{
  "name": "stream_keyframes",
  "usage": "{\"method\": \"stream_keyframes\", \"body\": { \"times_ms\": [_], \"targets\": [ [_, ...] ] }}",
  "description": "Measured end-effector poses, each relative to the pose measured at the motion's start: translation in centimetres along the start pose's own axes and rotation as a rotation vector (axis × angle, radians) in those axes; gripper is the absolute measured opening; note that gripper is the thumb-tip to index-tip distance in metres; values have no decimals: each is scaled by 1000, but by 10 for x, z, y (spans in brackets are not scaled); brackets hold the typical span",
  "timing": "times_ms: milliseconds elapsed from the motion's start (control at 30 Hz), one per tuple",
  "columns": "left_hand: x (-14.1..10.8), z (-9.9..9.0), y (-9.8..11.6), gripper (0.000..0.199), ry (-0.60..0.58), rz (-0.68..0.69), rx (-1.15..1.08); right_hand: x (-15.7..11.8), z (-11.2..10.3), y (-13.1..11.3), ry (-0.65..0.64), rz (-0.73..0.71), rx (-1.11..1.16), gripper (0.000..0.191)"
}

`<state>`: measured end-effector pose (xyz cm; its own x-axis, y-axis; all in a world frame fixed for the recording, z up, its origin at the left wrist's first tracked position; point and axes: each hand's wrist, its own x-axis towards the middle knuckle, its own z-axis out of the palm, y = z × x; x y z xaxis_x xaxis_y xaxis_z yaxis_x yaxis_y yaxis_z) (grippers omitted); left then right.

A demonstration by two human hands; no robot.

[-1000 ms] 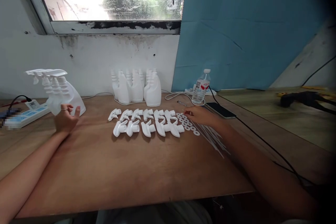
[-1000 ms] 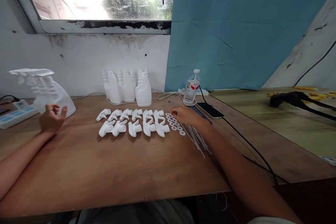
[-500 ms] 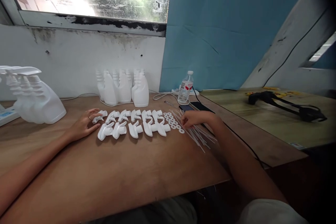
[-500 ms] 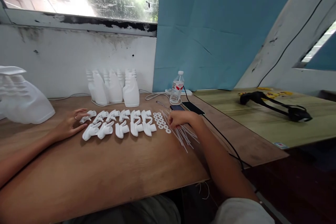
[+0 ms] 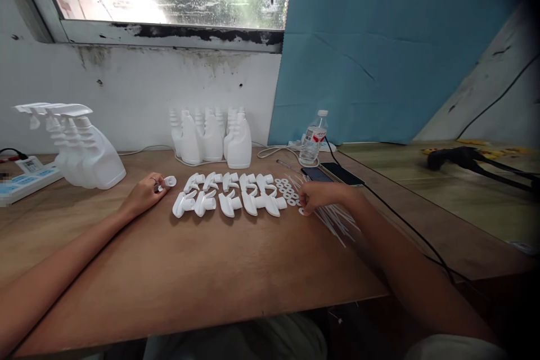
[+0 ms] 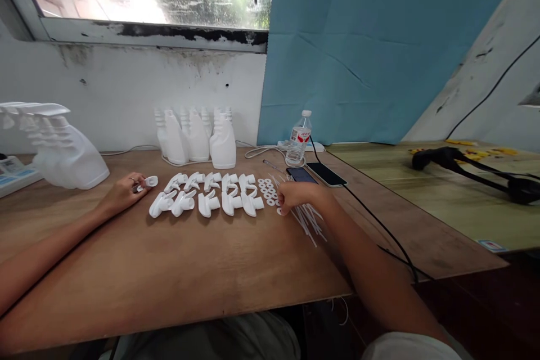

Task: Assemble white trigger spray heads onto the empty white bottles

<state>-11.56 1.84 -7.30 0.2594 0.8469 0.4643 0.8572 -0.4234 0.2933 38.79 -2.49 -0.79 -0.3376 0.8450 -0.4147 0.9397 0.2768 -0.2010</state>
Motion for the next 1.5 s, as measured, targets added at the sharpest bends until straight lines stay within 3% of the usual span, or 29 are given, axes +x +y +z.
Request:
{"method": "stream_keyframes", "body": {
  "times_ms": [167,333,433,567,733,867,967,1167,1500],
  "targets": [
    [-7,-11,21,26,208,-3,-59,-3,-1,-3,-21,-61,49,16],
    [-29,-13,85,31,324,19,-162,-11,-6,-11,-46,-162,155,14],
    [-49,-5,124,31,224,135,-304,-19,-12,-23,44,-293,341,21],
    [-68,8,152,33,-38,244,-514,-24,-9,-53,321,-384,577,33],
    [-75,15,159,32,-283,241,-570,-15,18,-95,461,-528,743,22],
    [-77,14,163,29,-257,273,-508,-11,44,-123,605,-820,673,14],
    [-78,13,167,28,-265,289,-529,-13,58,-138,707,-955,549,11],
    [-82,12,170,35,-323,258,-501,-11,72,-147,694,-1089,401,13],
    [-77,6,173,20,-283,444,-414,-11,72,-140,614,-1102,288,18]
  ]
}}
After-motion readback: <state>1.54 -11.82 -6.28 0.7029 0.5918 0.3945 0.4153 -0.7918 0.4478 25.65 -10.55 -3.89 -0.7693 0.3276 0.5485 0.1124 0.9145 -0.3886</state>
